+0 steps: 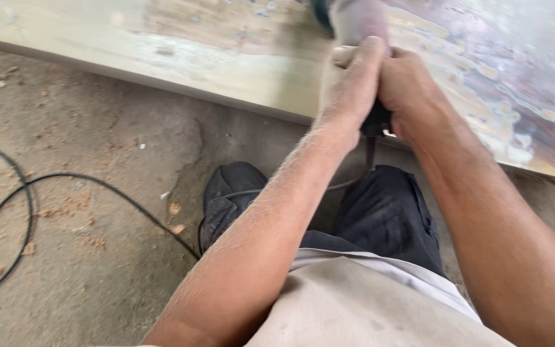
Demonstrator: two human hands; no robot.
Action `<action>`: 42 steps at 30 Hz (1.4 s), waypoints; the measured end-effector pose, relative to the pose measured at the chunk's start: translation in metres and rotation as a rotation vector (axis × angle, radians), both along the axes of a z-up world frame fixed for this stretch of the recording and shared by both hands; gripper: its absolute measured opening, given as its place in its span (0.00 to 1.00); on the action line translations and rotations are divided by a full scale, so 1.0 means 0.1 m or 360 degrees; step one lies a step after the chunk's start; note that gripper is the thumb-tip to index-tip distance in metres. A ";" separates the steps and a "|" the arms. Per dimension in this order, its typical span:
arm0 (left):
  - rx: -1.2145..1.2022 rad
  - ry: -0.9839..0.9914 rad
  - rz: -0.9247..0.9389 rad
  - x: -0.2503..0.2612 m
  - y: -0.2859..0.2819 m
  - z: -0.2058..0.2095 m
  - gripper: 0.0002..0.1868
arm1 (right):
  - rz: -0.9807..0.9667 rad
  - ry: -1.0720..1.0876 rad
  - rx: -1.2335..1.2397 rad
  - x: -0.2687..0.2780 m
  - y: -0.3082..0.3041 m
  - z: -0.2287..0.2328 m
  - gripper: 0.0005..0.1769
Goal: The person uses an electric sander to smooth the surface of a large wooden slab. They move the sander back and forth along the length of the slab, gradually removing the old finish and revealing the lighter wood underneath.
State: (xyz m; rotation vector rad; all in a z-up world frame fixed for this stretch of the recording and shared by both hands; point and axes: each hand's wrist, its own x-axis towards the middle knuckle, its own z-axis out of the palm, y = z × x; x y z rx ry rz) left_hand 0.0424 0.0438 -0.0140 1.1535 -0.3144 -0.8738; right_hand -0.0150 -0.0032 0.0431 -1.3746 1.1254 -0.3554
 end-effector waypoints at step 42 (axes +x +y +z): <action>0.0072 -0.0031 0.0036 0.57 0.26 0.11 0.23 | 0.0099 0.0235 -0.0202 0.55 0.29 0.13 0.26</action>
